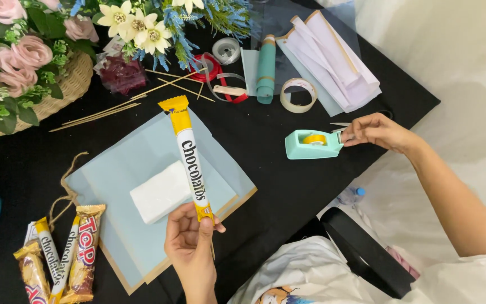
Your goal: Assembling a chocolate bouquet by taping chocolate bars to sticks and inserting them into a foam base.
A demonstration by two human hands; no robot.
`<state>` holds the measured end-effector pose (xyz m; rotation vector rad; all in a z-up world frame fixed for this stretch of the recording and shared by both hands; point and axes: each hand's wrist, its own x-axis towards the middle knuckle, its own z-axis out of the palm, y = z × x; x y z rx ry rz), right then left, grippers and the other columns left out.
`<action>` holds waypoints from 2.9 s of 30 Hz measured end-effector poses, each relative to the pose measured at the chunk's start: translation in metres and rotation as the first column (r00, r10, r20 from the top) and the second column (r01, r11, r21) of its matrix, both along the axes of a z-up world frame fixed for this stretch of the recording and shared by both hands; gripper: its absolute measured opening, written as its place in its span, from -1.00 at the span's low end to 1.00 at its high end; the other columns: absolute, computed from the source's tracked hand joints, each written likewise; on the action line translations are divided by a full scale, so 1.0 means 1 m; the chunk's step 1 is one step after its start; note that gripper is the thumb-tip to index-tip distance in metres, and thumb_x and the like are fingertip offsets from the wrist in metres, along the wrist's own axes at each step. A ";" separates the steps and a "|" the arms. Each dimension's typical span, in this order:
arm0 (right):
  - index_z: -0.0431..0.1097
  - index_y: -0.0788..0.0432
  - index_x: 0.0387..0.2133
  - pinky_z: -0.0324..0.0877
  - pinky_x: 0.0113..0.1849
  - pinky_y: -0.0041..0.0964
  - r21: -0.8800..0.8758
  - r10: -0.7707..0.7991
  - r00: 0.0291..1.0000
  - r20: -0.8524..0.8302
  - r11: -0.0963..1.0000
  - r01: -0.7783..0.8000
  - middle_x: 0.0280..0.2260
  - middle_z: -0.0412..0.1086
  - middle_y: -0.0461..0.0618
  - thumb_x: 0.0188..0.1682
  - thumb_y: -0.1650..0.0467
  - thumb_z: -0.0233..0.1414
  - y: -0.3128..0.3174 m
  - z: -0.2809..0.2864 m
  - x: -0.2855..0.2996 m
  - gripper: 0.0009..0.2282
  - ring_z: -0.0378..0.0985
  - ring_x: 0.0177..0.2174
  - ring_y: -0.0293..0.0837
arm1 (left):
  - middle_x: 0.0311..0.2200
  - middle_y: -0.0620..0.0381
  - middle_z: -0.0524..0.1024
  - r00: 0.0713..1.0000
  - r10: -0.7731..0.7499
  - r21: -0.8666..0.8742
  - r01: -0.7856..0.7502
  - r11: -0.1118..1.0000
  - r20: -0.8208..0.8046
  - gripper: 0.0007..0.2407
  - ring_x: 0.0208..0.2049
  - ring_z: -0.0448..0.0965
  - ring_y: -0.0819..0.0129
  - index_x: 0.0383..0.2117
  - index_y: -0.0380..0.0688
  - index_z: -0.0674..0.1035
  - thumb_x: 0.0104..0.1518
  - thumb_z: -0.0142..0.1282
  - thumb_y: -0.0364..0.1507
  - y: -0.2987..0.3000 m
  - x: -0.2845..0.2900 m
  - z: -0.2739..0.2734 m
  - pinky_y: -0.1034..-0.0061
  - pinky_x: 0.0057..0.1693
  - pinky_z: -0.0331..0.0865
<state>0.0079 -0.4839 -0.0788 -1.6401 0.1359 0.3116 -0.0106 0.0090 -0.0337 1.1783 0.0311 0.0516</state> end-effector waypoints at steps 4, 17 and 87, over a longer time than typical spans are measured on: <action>0.34 0.27 -0.58 0.54 0.02 0.19 0.136 0.016 0.999 0.038 0.990 -0.021 -0.15 0.58 0.36 -0.12 0.52 -0.09 -0.008 -0.013 -0.004 -0.90 0.62 -0.04 0.16 | -0.35 0.02 0.53 1.000 -0.016 -0.010 0.016 1.000 0.008 -0.79 -0.42 0.62 0.29 -0.11 -0.28 0.50 0.16 0.19 -0.52 -0.001 0.000 -0.001 0.46 -0.31 0.59; 0.57 0.46 -0.38 0.62 -0.28 -0.22 -0.428 -0.058 0.950 -0.307 0.900 -0.083 -0.47 0.58 0.24 -0.05 0.52 0.08 0.035 0.027 0.015 -0.85 0.69 -0.46 0.03 | -0.35 0.03 0.54 0.993 -0.115 -0.071 0.114 0.991 -0.005 -0.80 -0.42 0.62 0.30 -0.16 -0.23 0.52 0.14 0.23 -0.47 -0.015 -0.002 0.003 0.41 -0.30 0.63; 0.51 0.18 -0.31 0.26 -0.58 -0.43 -0.560 0.297 0.677 0.673 0.802 0.206 -0.51 0.42 -0.09 -0.01 0.37 0.21 0.327 0.131 -0.011 -0.88 0.34 -0.64 -0.27 | -0.26 0.01 0.51 0.966 0.086 0.127 -0.119 0.985 0.242 -0.88 -0.20 0.64 0.36 -0.18 -0.27 0.59 0.22 0.15 -0.51 -0.030 0.011 0.014 0.58 -0.13 0.67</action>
